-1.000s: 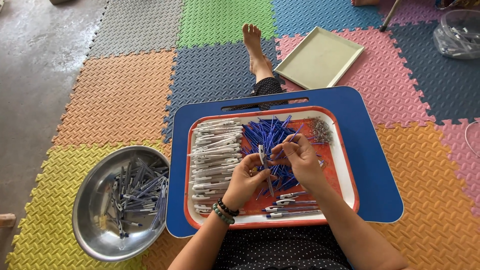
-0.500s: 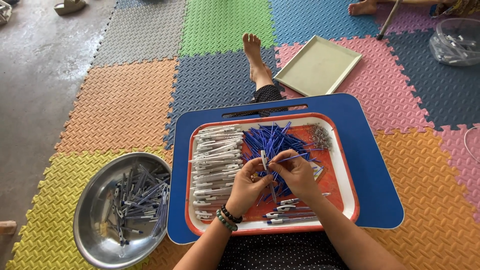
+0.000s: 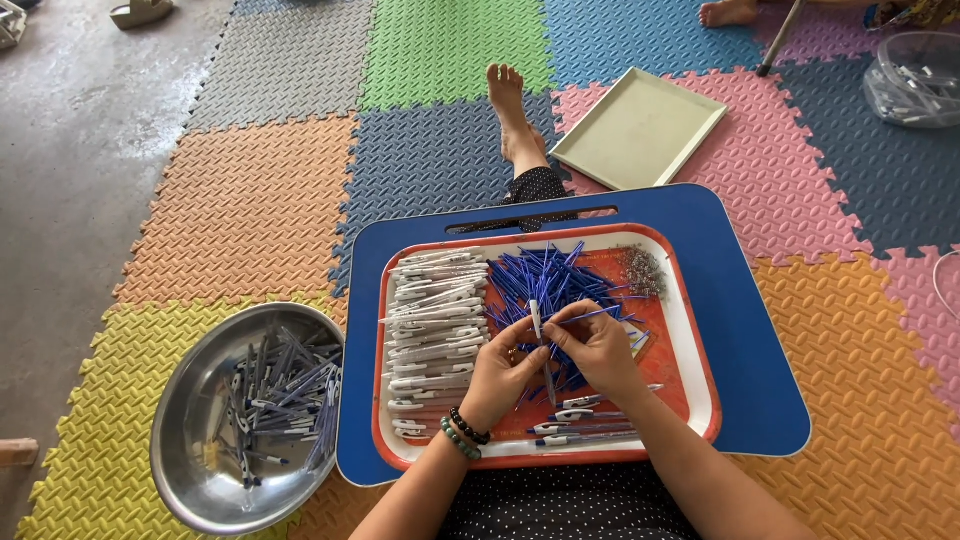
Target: Manually assembling pens by inserting ink refills into pen bodies.
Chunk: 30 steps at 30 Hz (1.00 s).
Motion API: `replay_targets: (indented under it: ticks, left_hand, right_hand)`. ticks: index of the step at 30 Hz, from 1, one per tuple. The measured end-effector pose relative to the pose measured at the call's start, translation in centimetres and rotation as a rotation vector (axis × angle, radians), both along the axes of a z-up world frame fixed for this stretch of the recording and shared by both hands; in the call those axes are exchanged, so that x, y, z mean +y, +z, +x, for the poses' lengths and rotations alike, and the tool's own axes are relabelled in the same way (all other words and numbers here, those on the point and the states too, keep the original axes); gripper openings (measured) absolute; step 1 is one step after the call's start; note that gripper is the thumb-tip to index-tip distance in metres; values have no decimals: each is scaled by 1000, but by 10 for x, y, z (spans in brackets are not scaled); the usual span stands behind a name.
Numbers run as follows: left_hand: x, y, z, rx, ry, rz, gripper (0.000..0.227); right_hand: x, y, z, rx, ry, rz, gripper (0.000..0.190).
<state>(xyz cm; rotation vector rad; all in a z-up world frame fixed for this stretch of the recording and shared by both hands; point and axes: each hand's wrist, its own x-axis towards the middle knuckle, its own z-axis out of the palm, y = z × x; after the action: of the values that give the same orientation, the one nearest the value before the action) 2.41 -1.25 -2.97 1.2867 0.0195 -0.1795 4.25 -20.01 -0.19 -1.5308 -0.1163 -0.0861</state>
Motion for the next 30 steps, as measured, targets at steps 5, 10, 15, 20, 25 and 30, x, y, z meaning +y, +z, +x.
replay_targets:
  ticks: [5,10,15,20,25,30]
  left_hand:
    - [2,-19,0,13,-5,-65,63]
    - [2,-19,0,31,-19,-110,64]
    - [3,-23,0,47,-7,-133,64]
    - [0,-17,0,63,-5,-170,62]
    - [3,-15,-1,96,-28,-212,58]
    - [5,-9,-4,83,-31,-224,58]
  right_hand:
    - [1,-1,-1,-1,11,39,14]
    - [1,-7,0,48,2,73,17]
    - [12,2,-7,-94,-83,-99,13]
    - [12,-15,-6,-393,-137,-439,11]
    - [11,-14,-1,-255,-133,-291,15]
    - [-3,-19,2,-107,-37,51,22]
